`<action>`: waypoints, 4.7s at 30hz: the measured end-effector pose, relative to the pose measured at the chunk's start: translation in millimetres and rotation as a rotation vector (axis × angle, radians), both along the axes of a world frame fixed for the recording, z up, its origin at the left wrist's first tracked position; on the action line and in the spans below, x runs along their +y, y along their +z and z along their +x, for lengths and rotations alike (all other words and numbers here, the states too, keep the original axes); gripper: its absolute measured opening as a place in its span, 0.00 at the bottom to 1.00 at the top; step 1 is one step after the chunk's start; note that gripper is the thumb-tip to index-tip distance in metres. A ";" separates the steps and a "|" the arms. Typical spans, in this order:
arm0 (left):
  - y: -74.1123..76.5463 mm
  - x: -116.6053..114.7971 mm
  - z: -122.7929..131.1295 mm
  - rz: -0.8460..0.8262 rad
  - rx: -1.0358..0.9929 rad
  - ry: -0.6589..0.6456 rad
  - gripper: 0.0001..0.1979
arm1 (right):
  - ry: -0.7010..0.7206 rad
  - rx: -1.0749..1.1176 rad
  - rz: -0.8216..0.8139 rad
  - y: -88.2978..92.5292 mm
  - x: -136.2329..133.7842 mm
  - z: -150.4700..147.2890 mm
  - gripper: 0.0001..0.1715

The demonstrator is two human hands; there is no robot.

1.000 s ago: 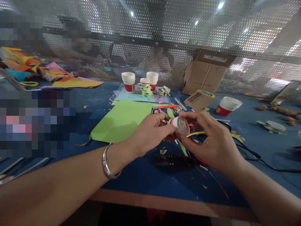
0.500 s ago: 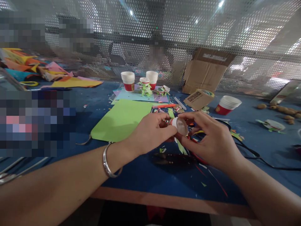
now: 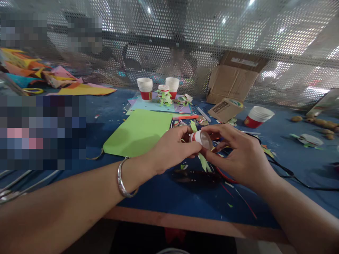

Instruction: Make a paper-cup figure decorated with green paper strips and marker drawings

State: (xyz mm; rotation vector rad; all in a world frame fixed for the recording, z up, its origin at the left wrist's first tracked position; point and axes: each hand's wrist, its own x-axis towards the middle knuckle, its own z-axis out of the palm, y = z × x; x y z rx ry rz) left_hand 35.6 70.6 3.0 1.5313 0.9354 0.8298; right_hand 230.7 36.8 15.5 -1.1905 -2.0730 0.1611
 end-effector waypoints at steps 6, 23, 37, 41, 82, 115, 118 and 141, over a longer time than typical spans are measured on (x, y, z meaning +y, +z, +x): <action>5.6 -2.5 5.0 -0.136 -0.085 -0.010 0.10 | 0.029 0.025 -0.024 0.1 1.4 1.3 0.21; 7.3 -1.4 2.4 -0.145 -0.112 -0.064 0.07 | 0.034 0.015 -0.010 1.9 -0.5 2.3 0.19; 11.4 -3.0 1.8 -0.182 -0.159 -0.093 0.06 | 0.024 0.013 -0.043 -0.6 1.1 3.1 0.22; 13.6 -3.4 1.5 -0.220 -0.198 -0.088 0.06 | 0.034 0.034 -0.044 -1.0 1.3 2.8 0.22; 23.8 5.8 -1.7 -0.529 -0.561 0.111 0.10 | 0.060 -0.079 0.325 2.5 -8.5 -3.2 0.20; 25.0 1.1 -1.3 -0.403 -0.594 0.067 0.10 | -0.167 0.189 0.125 -0.6 -8.2 -4.9 0.06; 24.5 1.3 -1.1 -0.399 -0.594 0.024 0.12 | -0.200 0.308 -0.036 0.4 -2.8 -4.5 0.11; 20.1 12.8 -21.8 -0.150 -0.213 -0.295 0.15 | 0.089 0.391 -0.140 2.7 -3.1 -1.2 0.10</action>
